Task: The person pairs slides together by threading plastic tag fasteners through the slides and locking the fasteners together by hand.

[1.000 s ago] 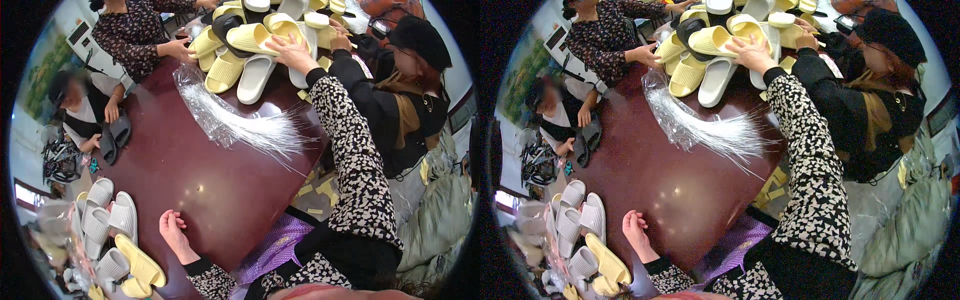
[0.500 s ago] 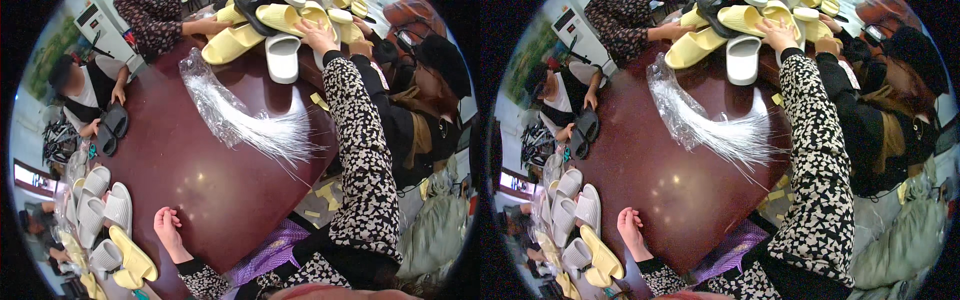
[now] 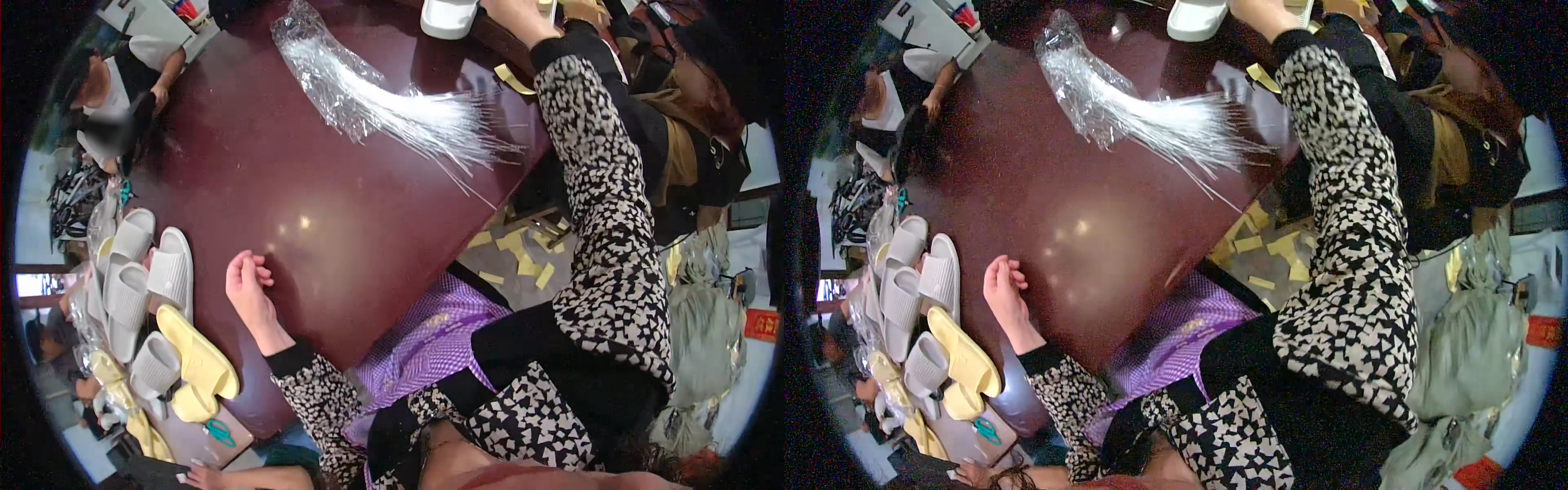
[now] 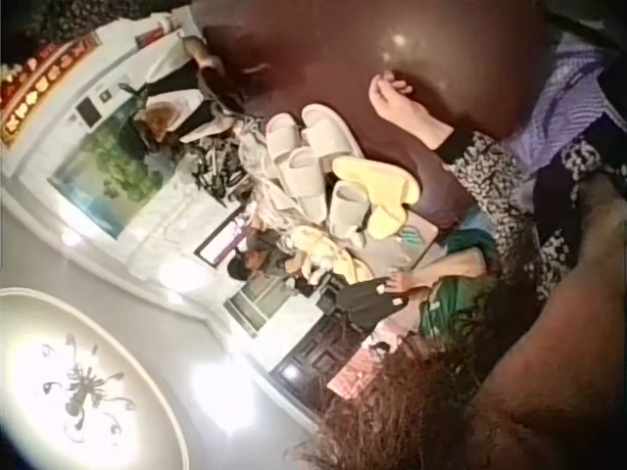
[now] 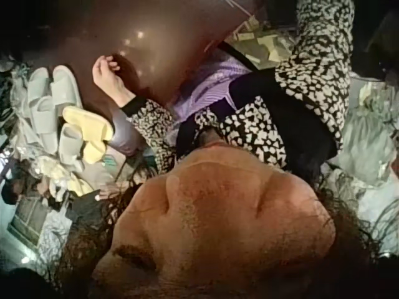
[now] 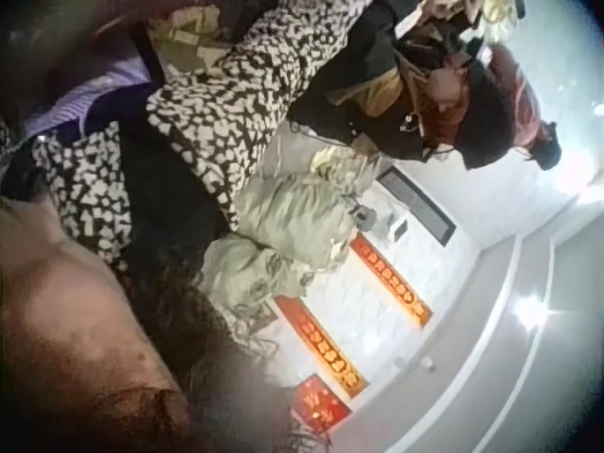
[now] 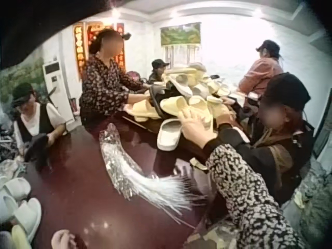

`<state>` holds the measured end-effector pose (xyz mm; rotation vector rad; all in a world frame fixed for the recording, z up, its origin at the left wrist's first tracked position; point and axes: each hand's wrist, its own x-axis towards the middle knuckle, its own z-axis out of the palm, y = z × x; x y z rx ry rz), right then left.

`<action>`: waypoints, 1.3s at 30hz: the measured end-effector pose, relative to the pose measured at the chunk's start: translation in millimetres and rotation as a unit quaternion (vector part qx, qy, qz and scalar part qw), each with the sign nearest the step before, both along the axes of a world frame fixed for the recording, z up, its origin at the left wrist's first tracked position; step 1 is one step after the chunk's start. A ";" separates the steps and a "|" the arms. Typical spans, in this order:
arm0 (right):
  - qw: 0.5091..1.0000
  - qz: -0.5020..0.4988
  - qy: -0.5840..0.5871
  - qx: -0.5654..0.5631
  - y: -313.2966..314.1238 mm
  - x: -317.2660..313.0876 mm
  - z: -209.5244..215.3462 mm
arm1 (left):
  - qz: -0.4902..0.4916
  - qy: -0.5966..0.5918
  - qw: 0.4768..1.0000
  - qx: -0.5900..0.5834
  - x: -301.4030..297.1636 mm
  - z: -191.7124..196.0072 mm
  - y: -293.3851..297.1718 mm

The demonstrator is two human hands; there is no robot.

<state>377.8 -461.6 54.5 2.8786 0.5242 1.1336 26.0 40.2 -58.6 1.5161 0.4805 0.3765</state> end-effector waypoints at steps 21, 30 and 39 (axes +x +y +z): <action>0.938 0.069 0.315 0.124 63.1 -320.8 -71.1 | -0.003 -0.038 0.999 -0.003 -5.1 13.2 -14.1; 0.942 0.098 0.262 0.186 72.3 -339.5 -88.0 | -0.007 -0.025 1.000 0.014 -5.0 12.4 -18.5; 0.896 0.133 0.337 0.258 77.3 -356.5 -88.6 | -0.023 -0.021 0.998 0.048 -6.7 16.9 -21.6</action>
